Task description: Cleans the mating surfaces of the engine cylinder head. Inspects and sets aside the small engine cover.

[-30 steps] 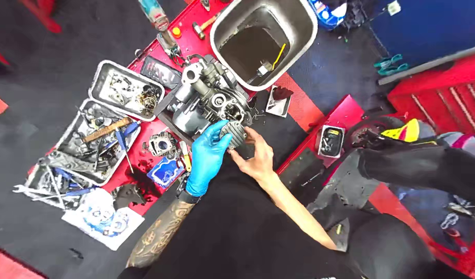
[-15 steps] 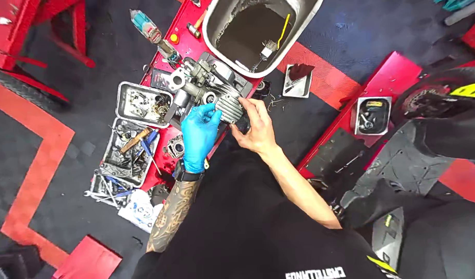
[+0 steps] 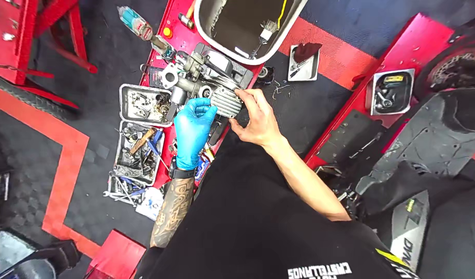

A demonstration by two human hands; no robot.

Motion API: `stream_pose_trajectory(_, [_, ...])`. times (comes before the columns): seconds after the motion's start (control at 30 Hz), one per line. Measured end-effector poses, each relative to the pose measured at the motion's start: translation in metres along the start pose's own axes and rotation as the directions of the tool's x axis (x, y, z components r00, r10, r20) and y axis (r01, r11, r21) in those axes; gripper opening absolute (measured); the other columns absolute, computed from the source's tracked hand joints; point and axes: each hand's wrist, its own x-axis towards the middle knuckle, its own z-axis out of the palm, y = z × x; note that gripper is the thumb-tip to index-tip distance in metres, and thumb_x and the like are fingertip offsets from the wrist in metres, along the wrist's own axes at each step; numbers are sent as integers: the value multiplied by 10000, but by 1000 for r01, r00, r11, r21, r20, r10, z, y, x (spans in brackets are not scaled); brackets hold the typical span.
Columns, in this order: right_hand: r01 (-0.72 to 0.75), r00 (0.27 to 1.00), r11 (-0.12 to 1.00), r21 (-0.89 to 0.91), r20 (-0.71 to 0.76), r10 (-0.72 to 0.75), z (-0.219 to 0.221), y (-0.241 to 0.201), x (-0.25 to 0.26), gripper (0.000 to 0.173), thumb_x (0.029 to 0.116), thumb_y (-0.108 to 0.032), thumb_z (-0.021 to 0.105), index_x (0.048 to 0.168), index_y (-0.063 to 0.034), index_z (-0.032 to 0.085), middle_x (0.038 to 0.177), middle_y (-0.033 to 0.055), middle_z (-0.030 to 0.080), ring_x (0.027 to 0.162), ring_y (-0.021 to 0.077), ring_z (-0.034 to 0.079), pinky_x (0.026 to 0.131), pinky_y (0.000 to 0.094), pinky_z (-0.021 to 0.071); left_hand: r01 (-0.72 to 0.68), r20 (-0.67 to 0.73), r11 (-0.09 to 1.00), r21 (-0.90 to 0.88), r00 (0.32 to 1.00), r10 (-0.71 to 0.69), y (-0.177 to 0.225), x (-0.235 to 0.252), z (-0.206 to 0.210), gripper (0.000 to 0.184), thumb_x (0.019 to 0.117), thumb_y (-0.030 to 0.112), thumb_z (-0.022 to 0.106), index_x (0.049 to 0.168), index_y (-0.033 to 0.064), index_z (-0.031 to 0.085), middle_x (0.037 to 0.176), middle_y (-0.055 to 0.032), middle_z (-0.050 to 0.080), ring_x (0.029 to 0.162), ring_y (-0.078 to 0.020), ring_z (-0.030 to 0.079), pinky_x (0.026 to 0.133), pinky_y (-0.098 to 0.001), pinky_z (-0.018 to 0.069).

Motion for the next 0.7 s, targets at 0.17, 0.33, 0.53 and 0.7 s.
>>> stream_pose_trajectory(0.17, [-10,1000,999,45,-12,10,0,-1,0,683,744,-268,818,1347,-9,626,1243,167,638,1112,267,644,925,398,574,37,105,999,11,994,-38,-1,6,-10,183,949,272,752,1081,151,715,922,27,761,796,-102,730,743,-331,625])
stream_pose_trajectory(0.33, [-8,1000,991,134,-6,9,-6,0,-1,659,767,-205,864,1345,11,631,1223,177,637,1051,240,664,904,354,589,66,156,997,30,985,-70,5,9,-14,175,944,256,750,1064,136,707,857,7,751,743,-110,726,695,-328,618])
stream_pose_trajectory(0.53, [-154,988,936,315,33,151,-12,-1,-2,560,845,-183,836,1341,-14,638,1223,120,676,1096,173,675,962,344,580,66,119,998,21,991,-68,4,11,-9,152,926,231,766,1024,132,704,853,9,753,734,-124,733,696,-346,633])
stream_pose_trajectory(0.7, [-271,953,842,466,7,302,-5,15,7,213,996,-84,624,1167,-58,748,1075,35,771,959,87,726,886,301,608,96,92,995,37,991,-99,4,12,-5,164,924,275,763,1006,146,705,858,16,754,743,-132,738,704,-376,638])
